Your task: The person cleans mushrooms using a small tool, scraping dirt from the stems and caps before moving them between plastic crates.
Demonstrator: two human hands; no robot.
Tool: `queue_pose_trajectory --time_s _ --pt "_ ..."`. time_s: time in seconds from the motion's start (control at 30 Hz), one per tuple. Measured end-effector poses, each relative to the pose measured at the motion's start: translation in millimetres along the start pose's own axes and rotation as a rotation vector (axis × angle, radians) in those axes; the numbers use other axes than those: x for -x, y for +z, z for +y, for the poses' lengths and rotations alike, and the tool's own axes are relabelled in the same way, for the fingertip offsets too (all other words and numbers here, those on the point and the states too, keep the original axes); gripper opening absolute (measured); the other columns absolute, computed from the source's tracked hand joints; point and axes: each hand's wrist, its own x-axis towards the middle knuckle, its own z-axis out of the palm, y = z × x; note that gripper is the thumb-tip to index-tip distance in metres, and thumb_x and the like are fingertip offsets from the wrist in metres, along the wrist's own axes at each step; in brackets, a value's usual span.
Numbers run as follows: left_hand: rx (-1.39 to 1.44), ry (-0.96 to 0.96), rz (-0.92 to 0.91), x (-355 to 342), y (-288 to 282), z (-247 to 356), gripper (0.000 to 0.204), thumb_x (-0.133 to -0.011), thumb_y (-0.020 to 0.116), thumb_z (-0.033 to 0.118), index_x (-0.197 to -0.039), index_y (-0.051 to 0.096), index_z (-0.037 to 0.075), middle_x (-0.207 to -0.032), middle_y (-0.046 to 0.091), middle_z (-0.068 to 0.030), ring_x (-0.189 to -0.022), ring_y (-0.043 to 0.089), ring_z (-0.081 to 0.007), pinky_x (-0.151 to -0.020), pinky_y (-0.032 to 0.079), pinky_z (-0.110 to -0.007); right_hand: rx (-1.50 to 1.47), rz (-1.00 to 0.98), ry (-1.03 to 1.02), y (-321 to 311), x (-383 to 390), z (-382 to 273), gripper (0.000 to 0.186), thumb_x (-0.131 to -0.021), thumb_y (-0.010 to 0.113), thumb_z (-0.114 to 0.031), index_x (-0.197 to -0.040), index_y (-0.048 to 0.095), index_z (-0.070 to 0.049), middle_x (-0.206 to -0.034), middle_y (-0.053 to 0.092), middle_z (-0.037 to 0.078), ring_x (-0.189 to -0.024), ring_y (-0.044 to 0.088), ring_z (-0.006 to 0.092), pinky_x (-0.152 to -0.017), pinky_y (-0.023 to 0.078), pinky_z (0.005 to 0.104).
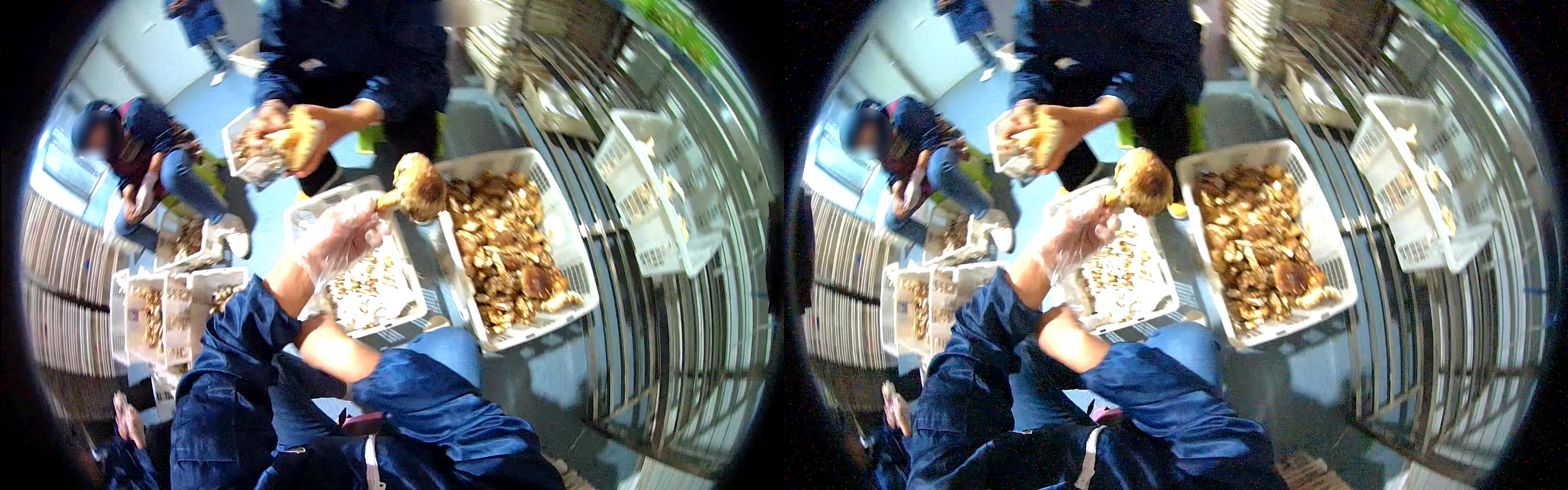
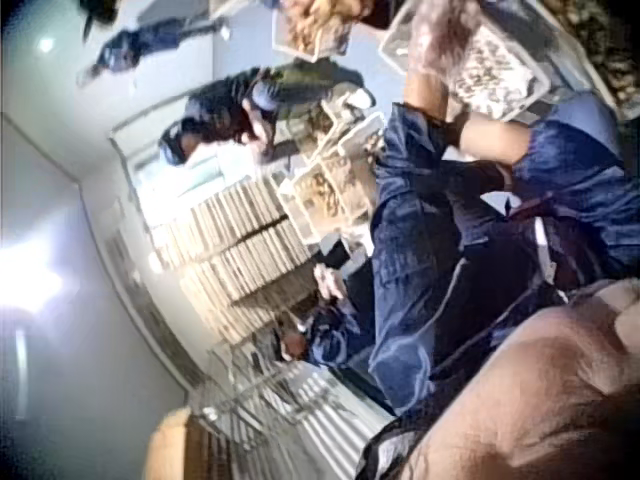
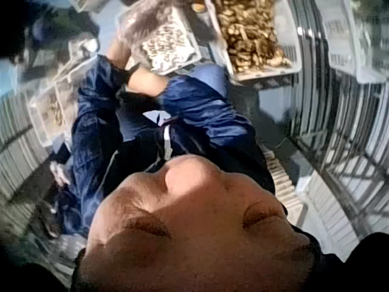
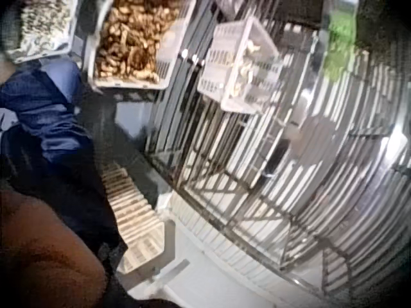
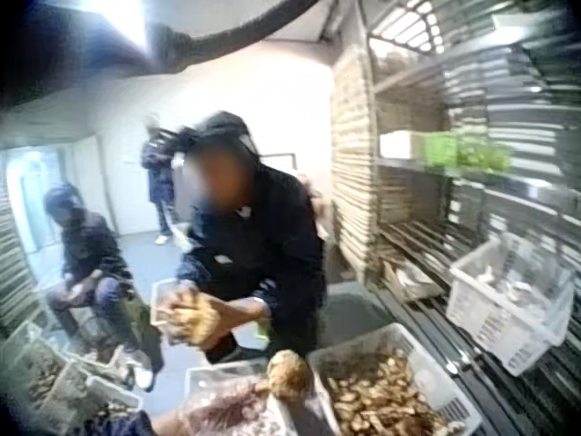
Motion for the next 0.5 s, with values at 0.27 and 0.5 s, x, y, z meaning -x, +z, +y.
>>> queue_pose_trajectory --time_s 0.27,0.5 --pt "0.241 0.393 0.244 159 -50 -12 0.041 -0.100 0.069 0.009 -0.136 0.052 0.002 -0.123 0.063 -0.0133 -0.103 0.069 -0.0205 -0.082 0.064 -0.024 0.244 -0.057 0.149 -132 3 -13 0.017 -0.087 0.066 -0.019 -0.099 0.072 -0.008 -0.084 0.073 0.017 -0.081 0.072 0.0381 -0.071 0.057 0.0508" --pt "0.326 0.497 0.196 159 -76 -10 0.035 -0.100 0.070 0.017 -0.130 0.053 0.009 -0.113 0.064 -0.0063 -0.098 0.068 -0.0153 -0.079 0.062 -0.024 -0.587 0.407 0.226 -142 -6 -13 0.019 -0.096 0.075 -0.020 -0.103 0.070 -0.003 -0.115 0.075 0.013 -0.099 0.070 0.0165 -0.088 0.054 0.0323"
